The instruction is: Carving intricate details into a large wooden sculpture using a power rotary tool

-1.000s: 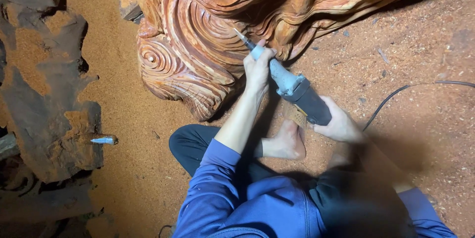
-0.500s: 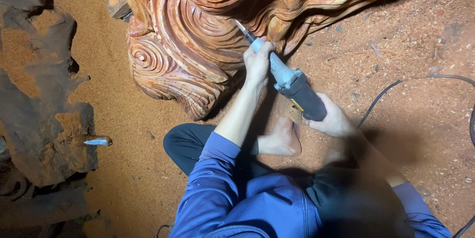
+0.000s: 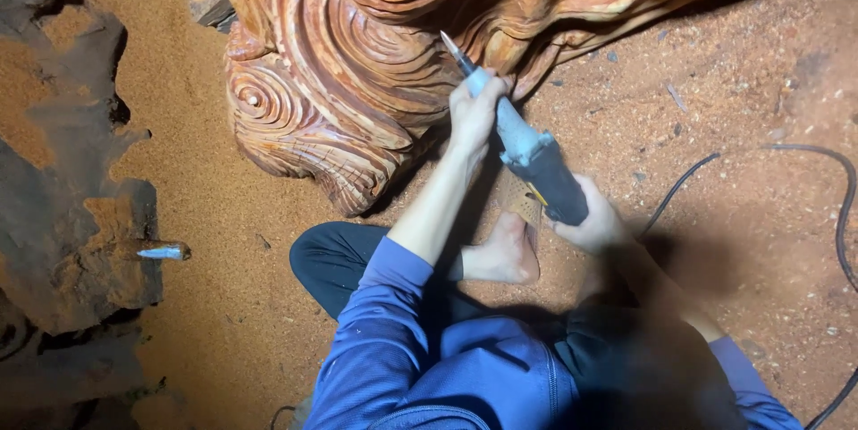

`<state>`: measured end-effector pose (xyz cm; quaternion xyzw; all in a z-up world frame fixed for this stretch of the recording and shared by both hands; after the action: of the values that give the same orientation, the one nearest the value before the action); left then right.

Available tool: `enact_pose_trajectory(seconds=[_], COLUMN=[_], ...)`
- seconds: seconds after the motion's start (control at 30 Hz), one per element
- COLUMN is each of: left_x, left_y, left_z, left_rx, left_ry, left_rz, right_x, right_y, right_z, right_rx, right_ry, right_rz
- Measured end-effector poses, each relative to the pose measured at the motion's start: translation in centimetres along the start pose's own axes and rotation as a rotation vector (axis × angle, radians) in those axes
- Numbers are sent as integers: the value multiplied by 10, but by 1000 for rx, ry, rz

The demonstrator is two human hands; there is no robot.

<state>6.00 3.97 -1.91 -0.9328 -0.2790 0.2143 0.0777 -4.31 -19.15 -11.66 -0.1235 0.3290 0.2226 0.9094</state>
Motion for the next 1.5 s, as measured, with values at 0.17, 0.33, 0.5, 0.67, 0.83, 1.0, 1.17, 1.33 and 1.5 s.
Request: enact_pose_trajectory(seconds=[0.17, 0.33, 0.5, 0.67, 0.83, 1.0, 1.17, 1.33, 1.5], left_x=[-43, -64, -80, -91, -88, -81, -62, -45, -49], left_y=[-17, -31, -42, -40, -29, -36, -43, -44, -78], left_z=[-43, -59, -44, -35, -38, -53, -54, -50, -55], left_rx=[-134, -310, -377, -362, -402, -417, -412, -346, -277], left_ry=[227, 303, 299, 290, 270, 354, 408, 494, 474], left_rz=[86, 190, 226, 380, 412, 355, 282, 207, 128], right_x=[-18, -45, -86, -119, -133, -123, -105, -90, -96], right_y=[-4, -43, -63, -66, -76, -87, -79, -57, 2], right_z=[19, 35, 50, 60, 78, 91, 98, 76, 55], right_rx=[339, -87, -292, -365, -528, -603, -612, -465, -113], right_ry=[-528, -369, -259, -188, -171, -132, -167, -284, -334], right_rz=[350, 33, -60, 0, -81, -108, -80, -25, 72])
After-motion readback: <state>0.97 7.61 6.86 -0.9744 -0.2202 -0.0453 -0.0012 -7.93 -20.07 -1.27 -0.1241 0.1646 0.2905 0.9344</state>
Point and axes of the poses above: each hand's wrist, its own x-axis towards the middle knuckle, its own y-axis out of the palm, z = x × y, the point moved 9 cm from there along x, towards the middle knuckle, and after that the axes turned 14 degrees about x, right-handed, at the moved point
